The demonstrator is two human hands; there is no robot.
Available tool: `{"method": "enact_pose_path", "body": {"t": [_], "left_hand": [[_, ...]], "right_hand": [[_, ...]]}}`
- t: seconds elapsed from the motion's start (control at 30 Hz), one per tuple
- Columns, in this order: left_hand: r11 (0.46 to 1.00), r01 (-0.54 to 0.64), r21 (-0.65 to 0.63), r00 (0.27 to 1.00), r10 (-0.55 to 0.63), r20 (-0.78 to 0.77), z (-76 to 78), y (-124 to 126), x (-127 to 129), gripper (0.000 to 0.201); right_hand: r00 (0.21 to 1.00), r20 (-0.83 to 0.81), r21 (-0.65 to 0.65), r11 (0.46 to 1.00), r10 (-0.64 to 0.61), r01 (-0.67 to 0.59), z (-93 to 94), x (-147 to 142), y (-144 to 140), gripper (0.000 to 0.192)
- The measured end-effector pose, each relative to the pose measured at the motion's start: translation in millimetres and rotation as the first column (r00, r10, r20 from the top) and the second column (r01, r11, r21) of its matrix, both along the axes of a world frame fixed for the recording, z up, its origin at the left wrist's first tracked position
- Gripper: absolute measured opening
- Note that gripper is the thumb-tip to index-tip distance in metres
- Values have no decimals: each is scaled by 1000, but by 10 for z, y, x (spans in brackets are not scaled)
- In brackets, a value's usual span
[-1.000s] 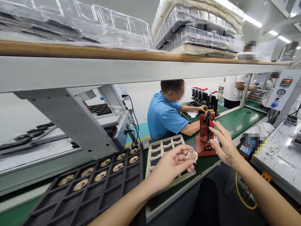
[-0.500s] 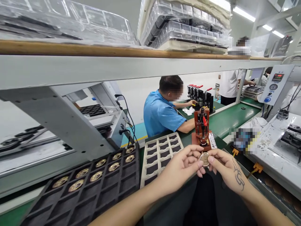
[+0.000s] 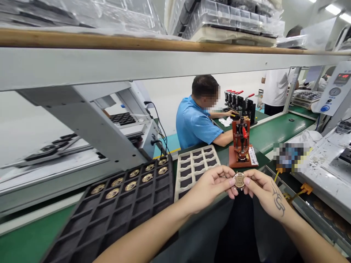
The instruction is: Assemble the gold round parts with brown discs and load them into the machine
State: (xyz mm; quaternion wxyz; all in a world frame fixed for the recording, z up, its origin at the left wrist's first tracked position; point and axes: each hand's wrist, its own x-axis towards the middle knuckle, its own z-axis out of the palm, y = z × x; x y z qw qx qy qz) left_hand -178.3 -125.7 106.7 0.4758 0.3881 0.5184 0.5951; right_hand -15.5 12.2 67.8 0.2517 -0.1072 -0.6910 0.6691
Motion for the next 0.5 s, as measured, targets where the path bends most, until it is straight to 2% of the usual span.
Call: {"method": "enact_pose_path", "body": {"t": [0.13, 0.2, 0.23, 0.27, 0.3, 0.33, 0.37, 0.4, 0.43, 0.5], "left_hand": [[999, -46, -6, 998, 46, -41, -91, -151, -27, 39], [995, -103, 0, 986, 102, -131, -164, -272, -192, 41], [985, -173, 10, 959, 171, -228, -197, -366, -345, 40], [961, -276, 21, 891, 264, -369, -222, -495, -545, 38], [916, -397, 55, 768, 364, -526, -235, -662, -783, 36], [828, -548, 123, 530, 457, -714, -234, -868, -1048, 33], [714, -676, 185, 237, 449, -862, -221, -1106, -1324, 31], [632, -747, 208, 111, 427, -897, -200, -1366, -1596, 29], [576, -791, 207, 50, 398, -916, -177, -1636, -1852, 27], [482, -863, 153, -4, 296, -955, -153, -2160, -2275, 21]], "right_hand": [[996, 80, 56, 997, 50, -55, -87, -17, -40, 43], [986, 166, 91, 995, 21, -36, -200, 30, -12, 46], [977, 212, 110, 994, -3, -21, -285, 62, 24, 49], [968, 250, 130, 992, -27, -6, -389, 100, 73, 51], [959, 280, 146, 989, -44, 3, -510, 142, 132, 54], [952, 300, 156, 988, -66, 20, -642, 188, 197, 57], [942, 323, 159, 987, -88, 37, -781, 239, 262, 59], [931, 347, 160, 985, -109, 56, -921, 293, 325, 61], [921, 367, 163, 984, -129, 73, -1058, 349, 381, 62], [912, 373, 180, 978, -169, 108, -1307, 451, 471, 60]]}}
